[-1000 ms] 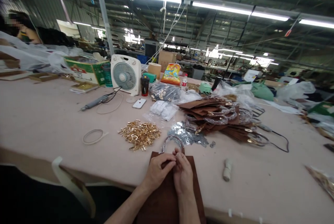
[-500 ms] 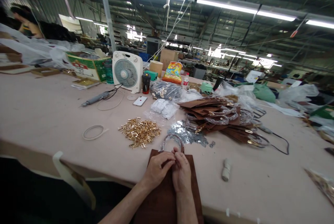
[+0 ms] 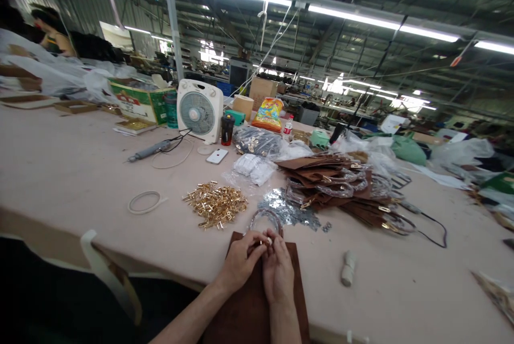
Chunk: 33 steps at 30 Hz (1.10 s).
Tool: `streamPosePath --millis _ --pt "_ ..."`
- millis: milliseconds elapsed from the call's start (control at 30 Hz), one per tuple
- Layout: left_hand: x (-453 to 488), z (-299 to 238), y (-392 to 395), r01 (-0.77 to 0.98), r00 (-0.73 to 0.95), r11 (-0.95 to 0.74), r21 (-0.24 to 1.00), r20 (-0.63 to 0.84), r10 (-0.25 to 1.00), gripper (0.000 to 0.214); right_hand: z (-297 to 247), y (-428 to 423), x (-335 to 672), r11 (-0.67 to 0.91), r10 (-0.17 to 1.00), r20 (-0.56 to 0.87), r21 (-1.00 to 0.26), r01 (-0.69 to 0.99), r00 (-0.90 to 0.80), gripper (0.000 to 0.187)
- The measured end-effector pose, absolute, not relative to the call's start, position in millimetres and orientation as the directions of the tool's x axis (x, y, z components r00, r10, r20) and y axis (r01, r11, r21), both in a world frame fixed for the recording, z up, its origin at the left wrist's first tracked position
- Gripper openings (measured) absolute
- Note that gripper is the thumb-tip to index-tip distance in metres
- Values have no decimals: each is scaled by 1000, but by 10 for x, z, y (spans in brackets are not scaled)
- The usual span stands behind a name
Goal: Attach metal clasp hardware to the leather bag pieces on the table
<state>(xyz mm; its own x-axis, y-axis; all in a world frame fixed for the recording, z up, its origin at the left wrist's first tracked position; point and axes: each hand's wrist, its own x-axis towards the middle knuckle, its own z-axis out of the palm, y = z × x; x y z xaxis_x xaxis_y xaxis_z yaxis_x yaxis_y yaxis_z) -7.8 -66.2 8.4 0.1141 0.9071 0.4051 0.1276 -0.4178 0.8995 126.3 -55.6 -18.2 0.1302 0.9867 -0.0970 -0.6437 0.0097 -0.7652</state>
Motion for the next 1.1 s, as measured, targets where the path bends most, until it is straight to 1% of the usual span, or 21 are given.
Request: streamPosePath --millis 133,267,333,400,467,600,667,733,800,900,1000,1100 --pt "-89 61 -642 13 101 -368 930 365 926 19 -198 -557 1228 81 967 -87 -787 -611 239 37" --pt "-92 16 -624 -12 91 -331 943 331 939 25 -206 -587 1196 58 968 -83 -843 -535 236 42" --pt "-101 -8 -611 -27 82 -319 947 320 944 29 -180 -606 1185 66 973 -37 -901 -428 229 44" --pt "-115 -30 -597 -54 76 -312 949 315 946 32 -136 -620 1174 80 971 10 -955 -286 239 46" --pt "-131 -46 -581 -87 72 -305 949 311 948 35 -91 -627 1162 96 966 51 -982 -165 254 47" --pt "-155 -54 -560 -151 56 -292 944 303 951 40 -60 -631 1134 178 942 164 -984 -23 292 45" --pt "-158 -45 -562 -160 51 -286 945 297 953 40 -75 -636 1131 218 924 223 -975 52 312 43" --pt "-152 -28 -576 -151 44 -292 945 301 953 40 -96 -642 1143 230 918 250 -968 101 307 42" --pt "-137 -8 -599 -114 23 -323 939 328 944 38 -114 -646 1165 217 932 228 -974 73 283 43" --pt "-105 5 -637 26 -5 -401 916 401 916 34 -136 -643 1199 168 955 145 -984 -68 258 48" --pt "-72 -26 -653 191 6 -495 848 503 864 32 -150 -631 1221 140 956 90 -976 -165 278 49" --pt "-45 -96 -645 279 8 -586 761 608 794 34 -149 -622 1230 131 956 76 -975 -179 285 47"
